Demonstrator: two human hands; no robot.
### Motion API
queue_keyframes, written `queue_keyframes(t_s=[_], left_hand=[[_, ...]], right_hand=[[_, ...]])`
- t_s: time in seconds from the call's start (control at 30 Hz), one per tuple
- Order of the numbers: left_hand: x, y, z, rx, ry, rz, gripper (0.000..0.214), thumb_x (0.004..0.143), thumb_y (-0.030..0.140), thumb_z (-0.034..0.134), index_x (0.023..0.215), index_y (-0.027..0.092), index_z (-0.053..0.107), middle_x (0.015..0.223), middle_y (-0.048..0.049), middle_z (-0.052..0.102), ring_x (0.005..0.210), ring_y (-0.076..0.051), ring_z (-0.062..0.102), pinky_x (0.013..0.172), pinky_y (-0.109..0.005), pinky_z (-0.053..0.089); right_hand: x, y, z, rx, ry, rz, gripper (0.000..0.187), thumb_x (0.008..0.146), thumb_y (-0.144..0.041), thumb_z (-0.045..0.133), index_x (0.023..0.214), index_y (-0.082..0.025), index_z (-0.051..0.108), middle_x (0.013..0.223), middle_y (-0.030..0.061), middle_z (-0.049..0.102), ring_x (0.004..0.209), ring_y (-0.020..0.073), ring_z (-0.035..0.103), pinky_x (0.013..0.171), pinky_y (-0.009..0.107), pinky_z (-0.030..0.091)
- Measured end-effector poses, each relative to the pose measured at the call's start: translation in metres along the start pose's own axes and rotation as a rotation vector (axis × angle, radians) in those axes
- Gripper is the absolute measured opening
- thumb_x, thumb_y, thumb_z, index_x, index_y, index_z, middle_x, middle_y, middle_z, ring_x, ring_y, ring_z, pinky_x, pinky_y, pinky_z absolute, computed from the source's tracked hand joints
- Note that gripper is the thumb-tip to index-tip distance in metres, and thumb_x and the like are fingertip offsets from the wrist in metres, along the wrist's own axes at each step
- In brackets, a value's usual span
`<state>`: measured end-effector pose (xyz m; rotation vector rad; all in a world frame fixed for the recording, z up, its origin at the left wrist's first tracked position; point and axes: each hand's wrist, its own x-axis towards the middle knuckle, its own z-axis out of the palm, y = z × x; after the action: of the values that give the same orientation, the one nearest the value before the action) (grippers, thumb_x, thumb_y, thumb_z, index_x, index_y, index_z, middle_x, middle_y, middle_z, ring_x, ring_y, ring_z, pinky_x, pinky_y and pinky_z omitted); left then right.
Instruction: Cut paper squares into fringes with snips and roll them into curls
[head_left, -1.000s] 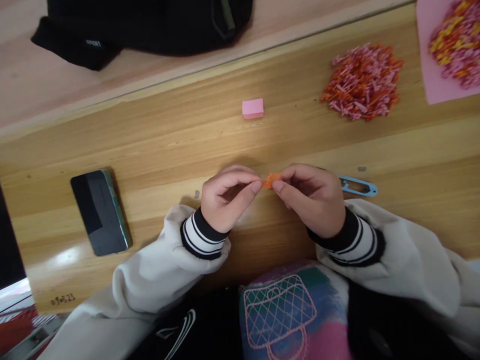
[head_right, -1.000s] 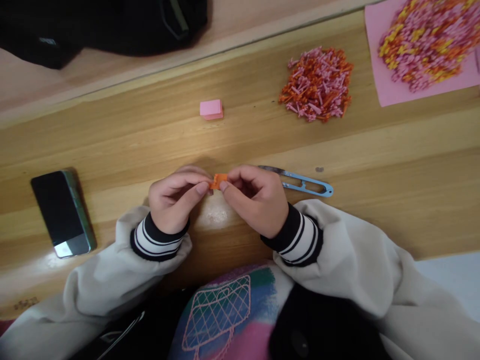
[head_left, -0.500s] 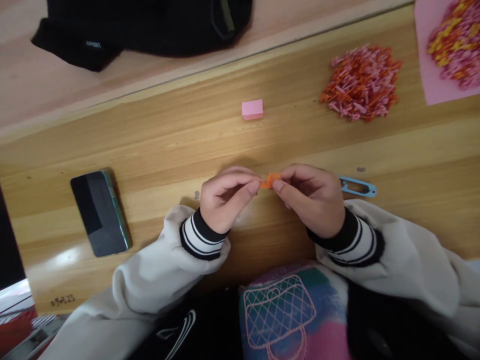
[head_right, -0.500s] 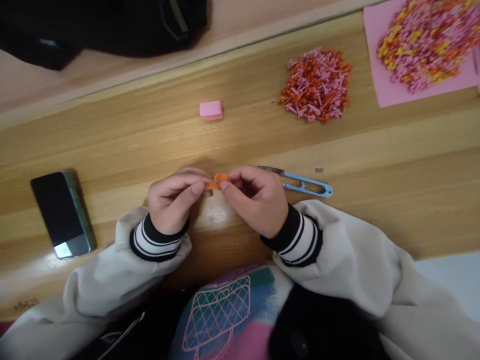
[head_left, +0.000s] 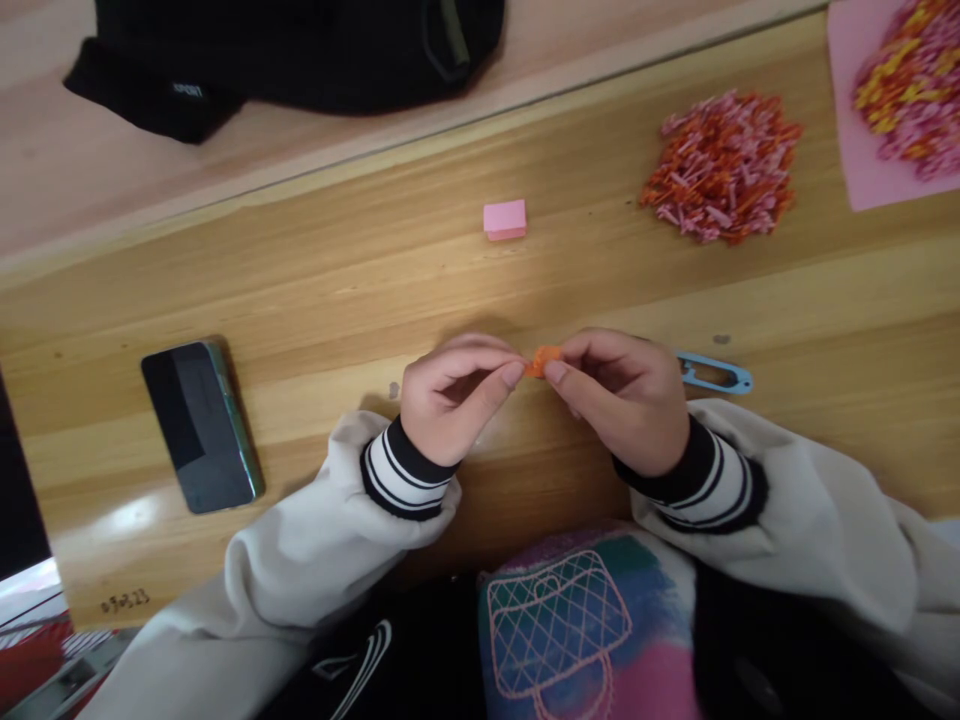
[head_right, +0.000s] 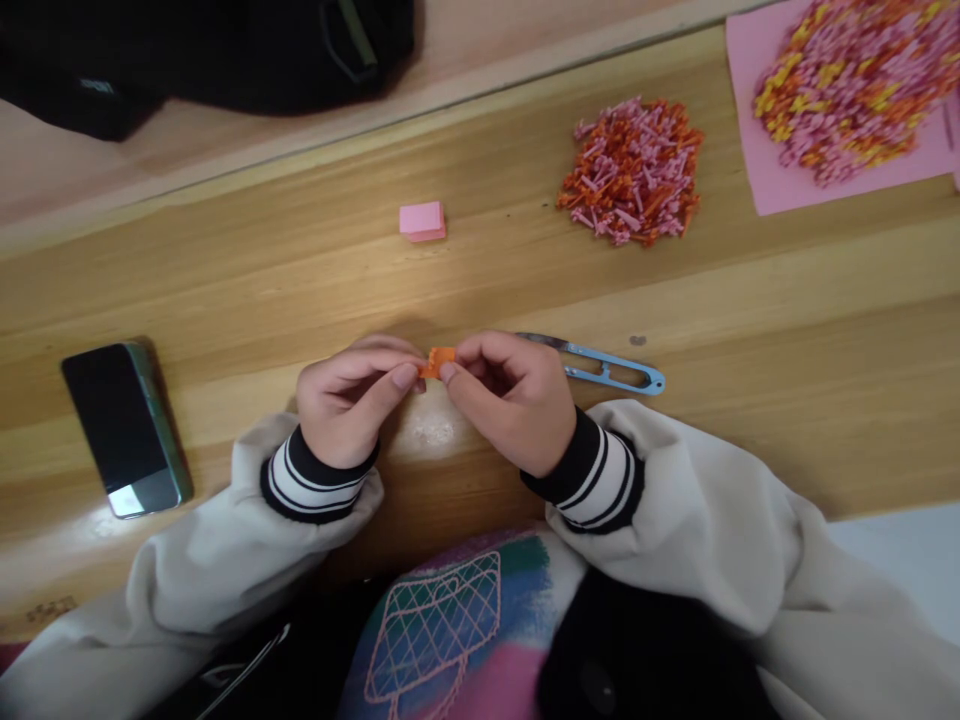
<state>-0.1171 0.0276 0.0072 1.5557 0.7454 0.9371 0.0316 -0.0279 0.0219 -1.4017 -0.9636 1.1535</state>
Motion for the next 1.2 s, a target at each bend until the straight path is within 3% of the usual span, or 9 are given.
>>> queue_keyframes(t_s=[0.67,1.2], left_hand=[[-0.0025,-0.0029,-0.0014,-0.054,0.003,-0.039,0.016,0.086,0.018,0.059,0.081,0.019,0.075,0.07,-0.0031,0.068,0.072,-0.012,0.063,0.066,-0.025,0.052],[-0.0001,0.0003,0.0008,0.006,0.01,-0.019,0.01,0.08,0.014,0.066,0.075,0.018,0.073,0.07,-0.0034,0.069,0.068,-0.012,0.063,0.064,-0.025,0.054]], right_hand=[[0.0,-0.0008,-0.0008,-0.021,-0.011,0.021,0.014,0.078,-0.02,0.062,0.064,-0.019,0.058,0.049,-0.006,0.049,0.041,0.0059,0.039,0.04,0.022,0.032],[-0.0008,-0.0007,-0.0002,-0.045,-0.001,0.027,0.013,0.077,-0.02,0.061,0.064,-0.019,0.059,0.049,-0.0054,0.05,0.041,0.0066,0.039,0.039,0.022,0.03]])
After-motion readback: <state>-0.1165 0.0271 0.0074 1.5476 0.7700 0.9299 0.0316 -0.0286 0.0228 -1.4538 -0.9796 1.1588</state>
